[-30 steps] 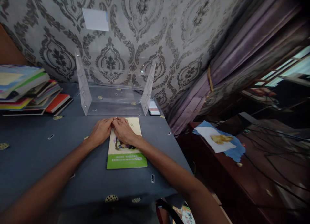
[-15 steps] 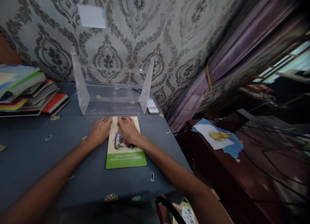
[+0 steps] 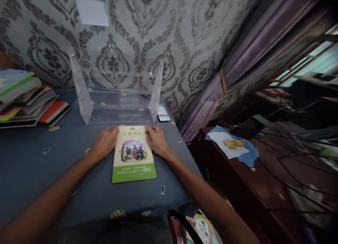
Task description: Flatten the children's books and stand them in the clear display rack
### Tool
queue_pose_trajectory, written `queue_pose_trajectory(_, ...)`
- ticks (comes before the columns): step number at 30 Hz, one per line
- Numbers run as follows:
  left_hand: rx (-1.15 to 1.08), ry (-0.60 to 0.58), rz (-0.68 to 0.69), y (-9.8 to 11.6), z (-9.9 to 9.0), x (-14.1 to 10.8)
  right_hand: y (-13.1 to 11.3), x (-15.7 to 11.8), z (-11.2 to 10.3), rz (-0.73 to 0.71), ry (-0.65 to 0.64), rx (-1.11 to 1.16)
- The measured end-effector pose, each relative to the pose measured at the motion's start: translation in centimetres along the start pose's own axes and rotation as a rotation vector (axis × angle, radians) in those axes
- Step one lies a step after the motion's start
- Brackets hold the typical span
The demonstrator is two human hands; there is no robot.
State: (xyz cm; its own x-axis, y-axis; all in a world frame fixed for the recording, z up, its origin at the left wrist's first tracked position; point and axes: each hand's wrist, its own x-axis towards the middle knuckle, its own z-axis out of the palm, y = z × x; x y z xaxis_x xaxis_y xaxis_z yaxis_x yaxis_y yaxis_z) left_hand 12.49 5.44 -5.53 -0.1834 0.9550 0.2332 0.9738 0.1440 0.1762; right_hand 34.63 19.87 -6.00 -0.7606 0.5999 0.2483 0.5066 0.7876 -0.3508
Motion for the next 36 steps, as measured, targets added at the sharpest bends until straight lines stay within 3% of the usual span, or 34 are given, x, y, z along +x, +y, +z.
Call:
queue_pose_trajectory(6,0.089,0.004,0.107,1.0,-0.4,1.2,1.1,0.3,0.4,0.024,0.038,0.177)
queue_pose_trajectory(12,-0.166,-0.019,0.335,4.1,1.3,4.7,3.8,1.5,1.2,0.030,0.091,0.616)
queue_pose_trajectory(16,-0.204,-0.036,0.392,5.3,2.4,6.3,4.7,2.0,1.5,0.055,0.099,0.798)
queue_pose_trajectory(36,-0.120,-0.090,0.391,5.8,2.2,7.4,4.3,1.9,1.2,0.062,0.124,0.774)
